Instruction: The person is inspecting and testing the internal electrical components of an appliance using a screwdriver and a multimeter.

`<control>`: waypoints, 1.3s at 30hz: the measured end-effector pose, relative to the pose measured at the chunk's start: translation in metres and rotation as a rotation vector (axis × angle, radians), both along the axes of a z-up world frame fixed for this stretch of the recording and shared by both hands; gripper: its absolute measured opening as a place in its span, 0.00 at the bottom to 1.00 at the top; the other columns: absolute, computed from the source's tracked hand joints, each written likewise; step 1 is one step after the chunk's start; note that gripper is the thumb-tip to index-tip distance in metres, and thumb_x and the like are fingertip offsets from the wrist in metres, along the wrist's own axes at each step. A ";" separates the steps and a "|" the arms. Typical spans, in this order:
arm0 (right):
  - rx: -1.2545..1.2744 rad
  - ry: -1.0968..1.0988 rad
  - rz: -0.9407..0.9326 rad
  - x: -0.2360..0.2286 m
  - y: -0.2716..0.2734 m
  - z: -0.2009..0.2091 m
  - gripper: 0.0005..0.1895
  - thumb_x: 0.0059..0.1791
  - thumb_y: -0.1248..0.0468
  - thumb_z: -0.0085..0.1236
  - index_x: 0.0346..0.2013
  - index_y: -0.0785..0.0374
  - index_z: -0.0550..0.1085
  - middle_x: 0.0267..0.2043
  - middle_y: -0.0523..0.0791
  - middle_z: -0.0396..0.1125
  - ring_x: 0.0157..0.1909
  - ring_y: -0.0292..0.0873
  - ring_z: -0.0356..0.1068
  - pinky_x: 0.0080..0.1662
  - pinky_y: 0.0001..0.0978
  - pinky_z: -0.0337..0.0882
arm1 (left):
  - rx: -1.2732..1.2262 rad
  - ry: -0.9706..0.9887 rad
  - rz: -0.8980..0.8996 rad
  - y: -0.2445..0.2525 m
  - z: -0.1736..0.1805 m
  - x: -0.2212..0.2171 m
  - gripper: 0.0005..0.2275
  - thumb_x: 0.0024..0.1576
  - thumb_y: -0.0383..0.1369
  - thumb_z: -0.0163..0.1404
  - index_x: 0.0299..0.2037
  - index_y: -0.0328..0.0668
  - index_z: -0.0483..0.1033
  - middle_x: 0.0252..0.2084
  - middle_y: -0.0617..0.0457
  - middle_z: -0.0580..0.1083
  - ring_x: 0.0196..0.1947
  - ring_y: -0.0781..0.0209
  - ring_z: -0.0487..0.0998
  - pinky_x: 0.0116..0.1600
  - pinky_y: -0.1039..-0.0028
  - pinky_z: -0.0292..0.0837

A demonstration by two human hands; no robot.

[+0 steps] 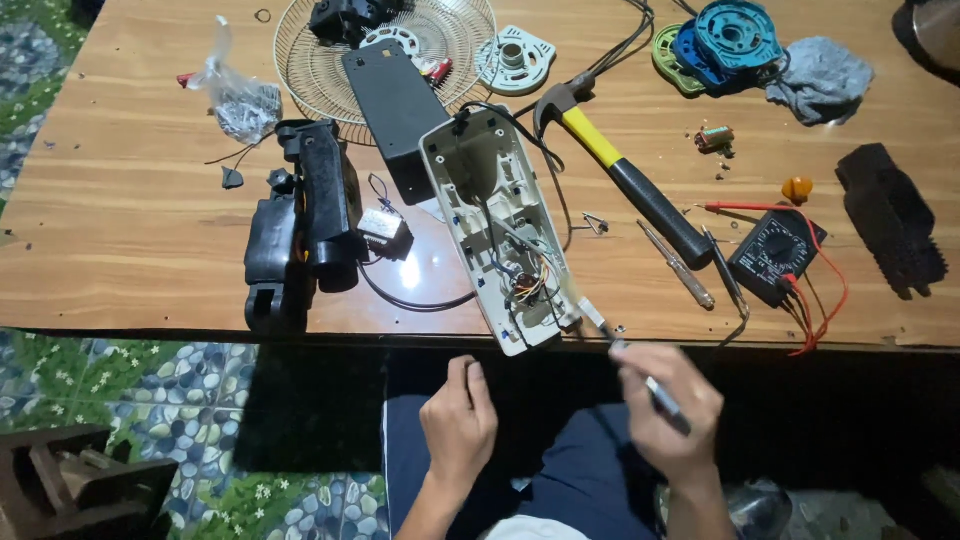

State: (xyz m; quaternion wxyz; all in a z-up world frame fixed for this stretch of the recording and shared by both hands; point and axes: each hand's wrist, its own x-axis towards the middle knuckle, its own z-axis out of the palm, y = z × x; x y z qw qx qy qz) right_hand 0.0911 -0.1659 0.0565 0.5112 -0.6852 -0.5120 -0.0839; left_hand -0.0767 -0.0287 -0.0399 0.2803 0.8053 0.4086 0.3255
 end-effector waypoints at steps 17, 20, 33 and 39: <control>-0.321 -0.213 -0.113 0.094 0.024 -0.024 0.17 0.51 0.69 0.60 0.56 0.65 0.78 0.55 0.52 0.73 0.57 0.52 0.67 0.61 0.45 0.69 | -0.005 0.499 0.287 0.010 -0.111 -0.057 0.20 0.61 0.44 0.47 0.54 0.34 0.70 0.48 0.39 0.70 0.50 0.38 0.73 0.53 0.52 0.71; -0.300 -0.189 -0.177 0.111 0.011 -0.012 0.16 0.52 0.69 0.59 0.55 0.66 0.79 0.55 0.52 0.74 0.59 0.51 0.68 0.62 0.44 0.68 | 0.036 0.576 0.337 0.011 -0.121 -0.059 0.22 0.60 0.46 0.48 0.57 0.38 0.68 0.55 0.39 0.67 0.53 0.37 0.70 0.52 0.47 0.70; -0.783 -0.376 -0.459 0.280 -0.023 -0.030 0.20 0.58 0.55 0.55 0.62 0.59 0.78 0.62 0.58 0.69 0.64 0.62 0.58 0.57 0.59 0.58 | 0.179 0.580 0.308 -0.007 -0.126 -0.059 0.24 0.62 0.46 0.44 0.62 0.36 0.65 0.63 0.32 0.64 0.61 0.35 0.67 0.57 0.43 0.66; -0.935 -0.240 -0.482 0.304 -0.012 -0.026 0.20 0.58 0.49 0.56 0.54 0.60 0.82 0.50 0.59 0.65 0.57 0.63 0.57 0.61 0.54 0.57 | 0.161 0.595 0.311 -0.007 -0.124 -0.061 0.24 0.62 0.46 0.43 0.63 0.37 0.65 0.63 0.34 0.65 0.62 0.37 0.66 0.59 0.43 0.66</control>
